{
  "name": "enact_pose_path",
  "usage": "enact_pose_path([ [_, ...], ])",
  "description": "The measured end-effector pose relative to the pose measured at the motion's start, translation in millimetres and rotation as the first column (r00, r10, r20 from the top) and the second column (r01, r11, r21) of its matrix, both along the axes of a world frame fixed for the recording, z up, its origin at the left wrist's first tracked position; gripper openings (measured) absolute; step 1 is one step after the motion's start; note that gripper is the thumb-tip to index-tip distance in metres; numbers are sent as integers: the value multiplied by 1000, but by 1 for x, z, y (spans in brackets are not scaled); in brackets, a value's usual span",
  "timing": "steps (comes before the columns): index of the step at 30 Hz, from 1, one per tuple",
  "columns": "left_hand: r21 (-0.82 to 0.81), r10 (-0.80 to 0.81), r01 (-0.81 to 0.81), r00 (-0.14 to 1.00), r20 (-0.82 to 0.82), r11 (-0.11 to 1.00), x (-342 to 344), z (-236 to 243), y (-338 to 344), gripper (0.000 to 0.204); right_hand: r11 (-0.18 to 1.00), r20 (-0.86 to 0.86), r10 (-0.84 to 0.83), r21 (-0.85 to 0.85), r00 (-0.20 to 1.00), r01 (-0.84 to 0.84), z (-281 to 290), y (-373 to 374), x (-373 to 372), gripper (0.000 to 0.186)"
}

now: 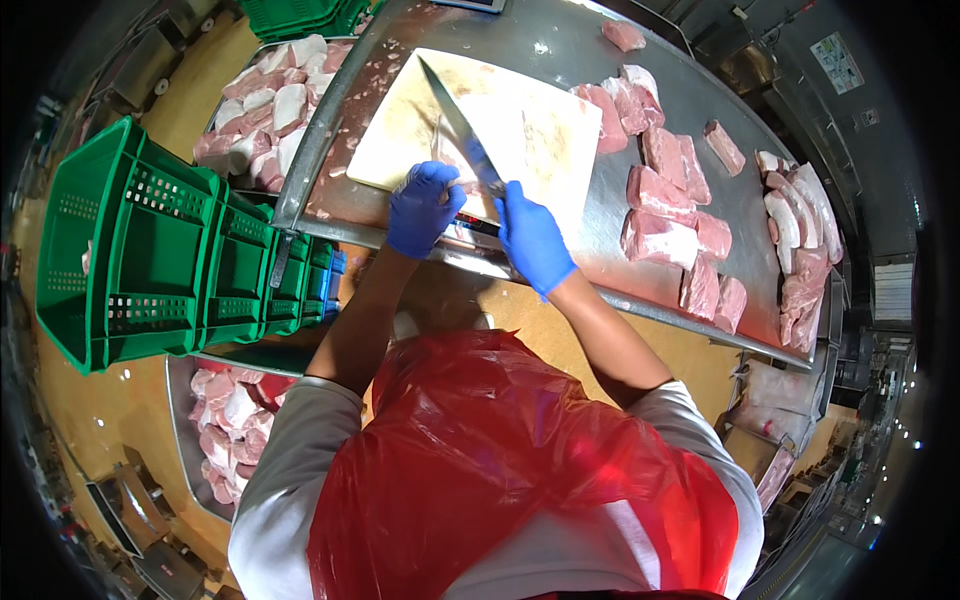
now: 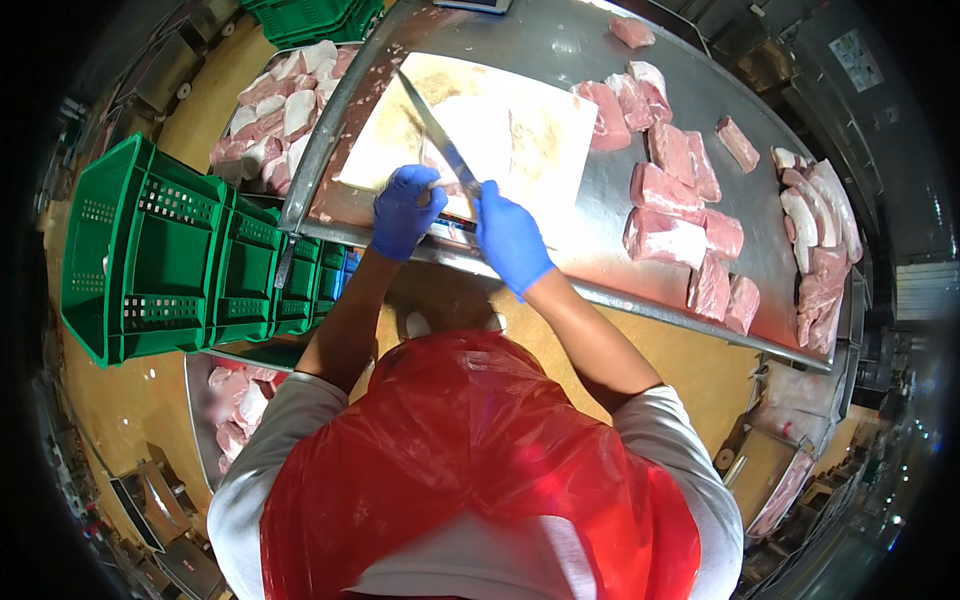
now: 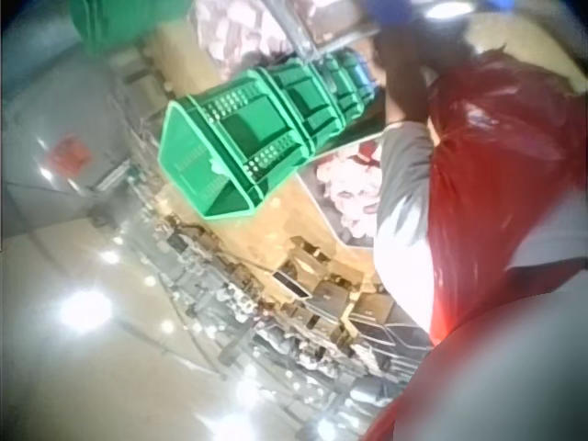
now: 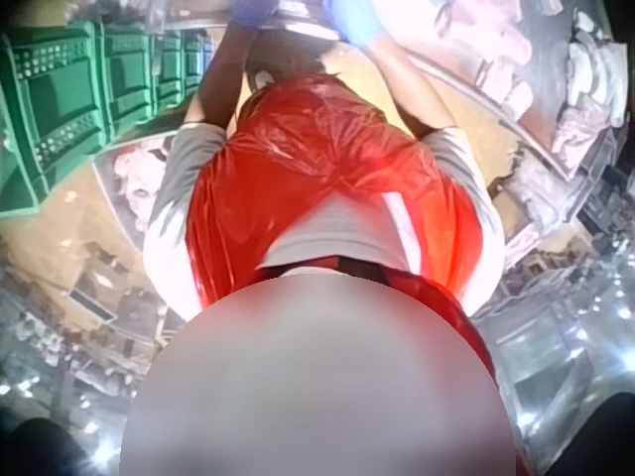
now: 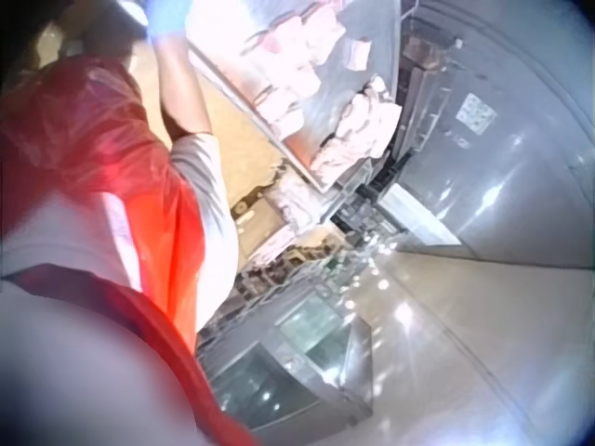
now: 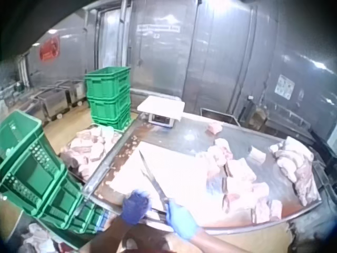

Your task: The person cuts large pieces of raw meat into smaller portions using a knife on a cutting board. The cut pieces are placed into a green crate. The person also sharpens the knife on a honing steel during the process.

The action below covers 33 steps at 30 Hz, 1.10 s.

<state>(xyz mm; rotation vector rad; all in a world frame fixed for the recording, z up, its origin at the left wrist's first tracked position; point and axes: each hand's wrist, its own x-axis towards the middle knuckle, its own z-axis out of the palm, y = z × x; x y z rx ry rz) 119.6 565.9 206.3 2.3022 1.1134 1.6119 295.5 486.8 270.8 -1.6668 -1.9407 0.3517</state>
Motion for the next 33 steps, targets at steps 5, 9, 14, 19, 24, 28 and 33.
enact_pose_path([
  [5,-63,-4,11,994,109,998,-2,-7,-9,21,998,38,60,13,997,-60,11,30,-33,16],
  [9,-79,33,-21,989,148,997,-2,-7,-13,21,968,250,111,-246,962,-48,3,-4,-14,22],
  [14,-141,164,-136,963,215,981,-31,-12,-5,20,883,470,231,-469,852,20,42,-91,44,20],
  [19,-305,106,3,934,340,952,-40,-16,-7,19,861,444,248,-509,861,14,100,-97,44,18],
  [24,-438,138,-27,965,224,899,-15,8,-10,25,972,296,64,-235,953,8,67,-28,-21,16],
  [28,-450,201,-69,947,252,890,-13,5,-11,21,985,325,53,-175,944,5,31,20,-43,18],
  [33,-438,144,29,923,357,899,-36,-12,-12,18,929,434,190,-370,881,-18,26,-37,-3,19],
])
